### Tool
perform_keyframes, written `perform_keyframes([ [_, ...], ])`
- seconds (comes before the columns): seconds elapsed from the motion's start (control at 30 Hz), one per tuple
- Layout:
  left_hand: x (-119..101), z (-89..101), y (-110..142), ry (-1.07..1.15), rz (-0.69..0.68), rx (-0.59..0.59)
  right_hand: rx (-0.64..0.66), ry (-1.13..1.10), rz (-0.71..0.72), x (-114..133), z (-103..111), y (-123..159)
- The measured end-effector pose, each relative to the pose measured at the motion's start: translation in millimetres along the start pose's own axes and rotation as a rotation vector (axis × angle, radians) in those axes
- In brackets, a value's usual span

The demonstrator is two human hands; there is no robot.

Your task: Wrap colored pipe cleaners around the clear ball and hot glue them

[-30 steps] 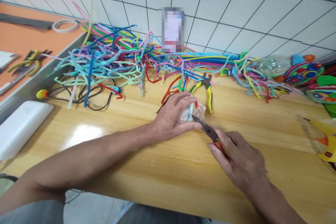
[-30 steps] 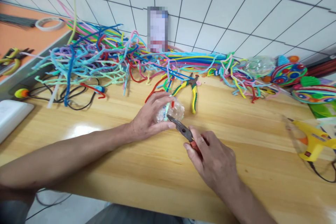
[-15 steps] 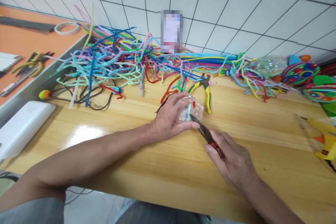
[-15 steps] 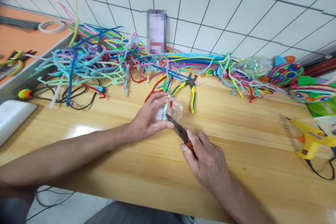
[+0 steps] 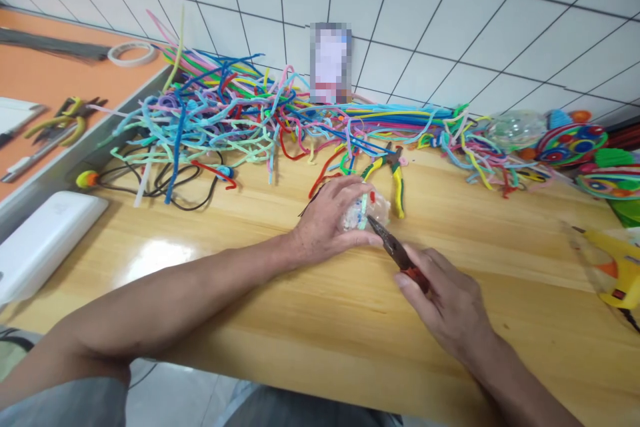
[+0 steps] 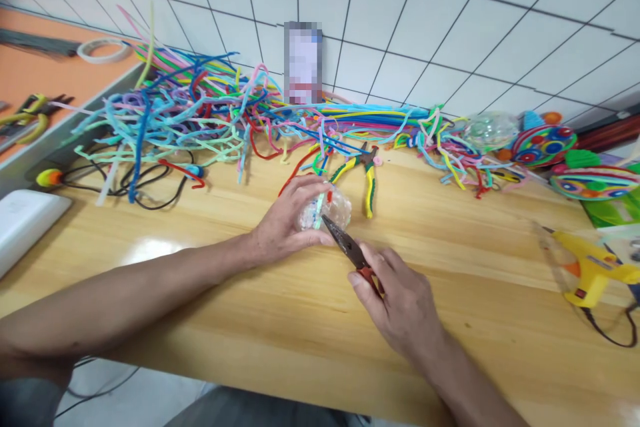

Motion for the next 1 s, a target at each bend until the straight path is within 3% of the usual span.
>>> perform_keyframes([
  [0.37,-3,0.7,0,0.001,0.028,0.058,-0.029,0.311,0.06,9,4,1],
  [0.47,-3,2.0,-1,0.018,0.03,0.064,-0.022,0.243,0.017,9,4,0],
  [0.57,-5,3.3,-2,0.023,0.004,0.089,0.052,-0.004,-0.044,-1,4,-3],
  [0.67,-5,3.6,-1,0.002,-0.015,0.082,0.034,-0.084,-0.184,-35,9,-4],
  [0.77,-1,2.4,-1,-0.001,-0.008,0.059,-0.04,0.097,-0.478,-90,17,-3],
  [0.87,1,1.5,-1,0.023,-0.007,0.04,0.045,0.285,-0.699,-139,21,2],
  [1.0,2,1.8,-2,0.019,0.013,0.04,-0.001,0.264,-0.777,-167,25,6],
])
Point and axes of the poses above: each hand's wrist, its own y-axis away from the middle knuckle, its own z-axis out of the back of the hand, x = y × z, the point moved 3 cm from there along -y, towards the middle knuckle, and after that the axes turned 2 degrees about x, right-handed, at the moved point
